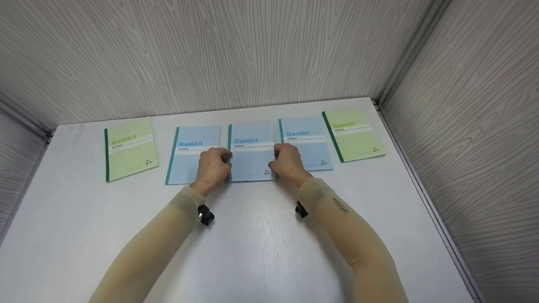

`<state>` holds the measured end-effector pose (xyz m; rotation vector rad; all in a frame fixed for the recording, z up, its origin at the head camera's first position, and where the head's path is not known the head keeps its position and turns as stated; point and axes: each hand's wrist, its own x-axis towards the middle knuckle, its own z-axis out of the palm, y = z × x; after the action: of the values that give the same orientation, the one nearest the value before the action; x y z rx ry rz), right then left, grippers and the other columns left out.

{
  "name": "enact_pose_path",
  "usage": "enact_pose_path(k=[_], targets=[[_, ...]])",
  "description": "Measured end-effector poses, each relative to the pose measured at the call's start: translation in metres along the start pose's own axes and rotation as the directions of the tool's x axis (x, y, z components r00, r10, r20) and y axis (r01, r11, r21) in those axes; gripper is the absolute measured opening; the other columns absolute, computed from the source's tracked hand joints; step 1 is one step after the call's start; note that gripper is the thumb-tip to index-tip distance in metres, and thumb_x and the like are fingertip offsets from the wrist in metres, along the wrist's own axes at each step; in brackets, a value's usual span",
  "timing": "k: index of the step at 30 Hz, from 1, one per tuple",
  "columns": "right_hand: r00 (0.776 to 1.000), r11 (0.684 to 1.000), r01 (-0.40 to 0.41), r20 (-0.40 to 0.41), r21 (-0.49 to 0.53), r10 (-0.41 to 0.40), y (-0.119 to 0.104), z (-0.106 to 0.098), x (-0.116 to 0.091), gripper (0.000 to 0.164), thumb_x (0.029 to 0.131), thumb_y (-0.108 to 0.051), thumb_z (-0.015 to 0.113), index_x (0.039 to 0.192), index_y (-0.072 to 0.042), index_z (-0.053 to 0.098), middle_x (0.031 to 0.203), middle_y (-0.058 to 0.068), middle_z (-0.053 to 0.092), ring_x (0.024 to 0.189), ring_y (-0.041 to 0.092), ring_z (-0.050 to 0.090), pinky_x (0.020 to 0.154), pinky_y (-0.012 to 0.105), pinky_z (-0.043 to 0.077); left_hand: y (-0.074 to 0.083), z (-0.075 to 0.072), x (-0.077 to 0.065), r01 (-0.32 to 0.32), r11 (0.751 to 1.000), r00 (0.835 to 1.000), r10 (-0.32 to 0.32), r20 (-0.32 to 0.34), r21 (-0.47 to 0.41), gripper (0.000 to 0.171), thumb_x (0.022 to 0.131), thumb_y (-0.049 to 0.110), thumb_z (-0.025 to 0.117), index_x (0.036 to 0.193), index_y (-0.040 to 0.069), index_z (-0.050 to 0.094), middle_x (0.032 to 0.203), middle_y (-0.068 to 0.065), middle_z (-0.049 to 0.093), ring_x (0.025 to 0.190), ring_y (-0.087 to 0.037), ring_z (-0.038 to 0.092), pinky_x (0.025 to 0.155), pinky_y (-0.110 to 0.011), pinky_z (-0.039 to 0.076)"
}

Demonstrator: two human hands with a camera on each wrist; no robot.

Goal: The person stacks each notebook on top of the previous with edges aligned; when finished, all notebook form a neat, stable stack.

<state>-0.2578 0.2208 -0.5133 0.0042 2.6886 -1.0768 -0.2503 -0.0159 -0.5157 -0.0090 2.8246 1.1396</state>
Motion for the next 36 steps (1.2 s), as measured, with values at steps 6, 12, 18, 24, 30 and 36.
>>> enact_pose_path(k=[6, 12, 18, 24, 30, 36], targets=[[1.0, 0.999, 0.015, -0.02, -0.044, -0.016, -0.002, 0.003, -0.001, 0.038, 0.102, -0.006, 0.077, 0.139, -0.002, 0.071, 0.124, 0.017, 0.072, 0.114, 0.032, 0.068, 0.096, 0.042, 0.06, -0.002, 0.0, -0.002, 0.013, 0.999, 1.0, -0.013, -0.004, -0.037, 0.042, 0.1, -0.009, 0.066, 0.141, -0.001, 0.075, 0.14, -0.021, 0.079, 0.14, -0.038, 0.072, 0.12, -0.051, 0.058], [1.0, 0.996, 0.02, -0.016, -0.085, -0.021, -0.008, 0.0, -0.002, 0.059, 0.101, -0.006, 0.078, 0.157, 0.0, 0.061, 0.139, 0.022, 0.072, 0.129, 0.038, 0.071, 0.113, 0.051, 0.061, -0.005, -0.008, -0.005, -0.004, 0.998, 1.0, 0.005, 0.029, -0.056, 0.043, 0.1, -0.009, 0.065, 0.141, 0.0, 0.074, 0.139, -0.019, 0.079, 0.138, -0.035, 0.073, 0.12, -0.049, 0.058], [0.993, 0.995, 0.078, -0.089, -0.056, -0.083, -0.023, 0.0, -0.009, 0.058, 0.103, -0.01, 0.076, 0.158, -0.003, 0.061, 0.153, 0.022, 0.067, 0.135, 0.04, 0.071, 0.113, 0.056, 0.06, -0.012, -0.024, -0.01, -0.041, 0.991, 0.996, 0.051, 0.074, -0.129, 0.038, 0.102, -0.002, 0.069, 0.139, 0.004, 0.076, 0.141, -0.016, 0.077, 0.131, -0.032, 0.074, 0.115, -0.046, 0.06], [0.978, 0.976, 0.201, -0.078, 0.081, -0.195, -0.045, 0.018, -0.011, 0.053, 0.105, -0.013, 0.076, 0.155, -0.001, 0.064, 0.148, 0.026, 0.069, 0.13, 0.042, 0.074, 0.11, 0.057, 0.062, -0.026, -0.048, -0.015, -0.02, 0.989, 0.994, 0.036, 0.107, -0.146, 0.037, 0.105, 0.01, 0.071, 0.142, 0.007, 0.074, 0.143, -0.013, 0.075, 0.129, -0.03, 0.075, 0.111, -0.046, 0.063], [0.987, 0.975, 0.154, 0.029, 0.162, -0.161, -0.069, 0.045, -0.012, 0.058, 0.103, -0.022, 0.08, 0.156, -0.007, 0.064, 0.147, 0.019, 0.072, 0.132, 0.037, 0.074, 0.114, 0.054, 0.061, -0.051, -0.078, -0.018, 0.011, 0.993, 0.997, -0.001, 0.081, -0.114, 0.04, 0.105, 0.013, 0.073, 0.144, 0.007, 0.072, 0.148, -0.014, 0.073, 0.133, -0.033, 0.073, 0.117, -0.05, 0.059], [0.98, 0.967, 0.139, 0.112, 0.211, -0.165, -0.093, 0.067, -0.014, 0.063, 0.102, -0.026, 0.082, 0.159, -0.008, 0.062, 0.153, 0.016, 0.071, 0.136, 0.034, 0.073, 0.116, 0.049, 0.061, -0.075, -0.099, -0.02, 0.061, 0.996, 0.997, -0.057, 0.054, -0.064, 0.042, 0.105, 0.014, 0.073, 0.146, 0.006, 0.07, 0.158, -0.018, 0.067, 0.145, -0.039, 0.063, 0.125, -0.055, 0.052]])
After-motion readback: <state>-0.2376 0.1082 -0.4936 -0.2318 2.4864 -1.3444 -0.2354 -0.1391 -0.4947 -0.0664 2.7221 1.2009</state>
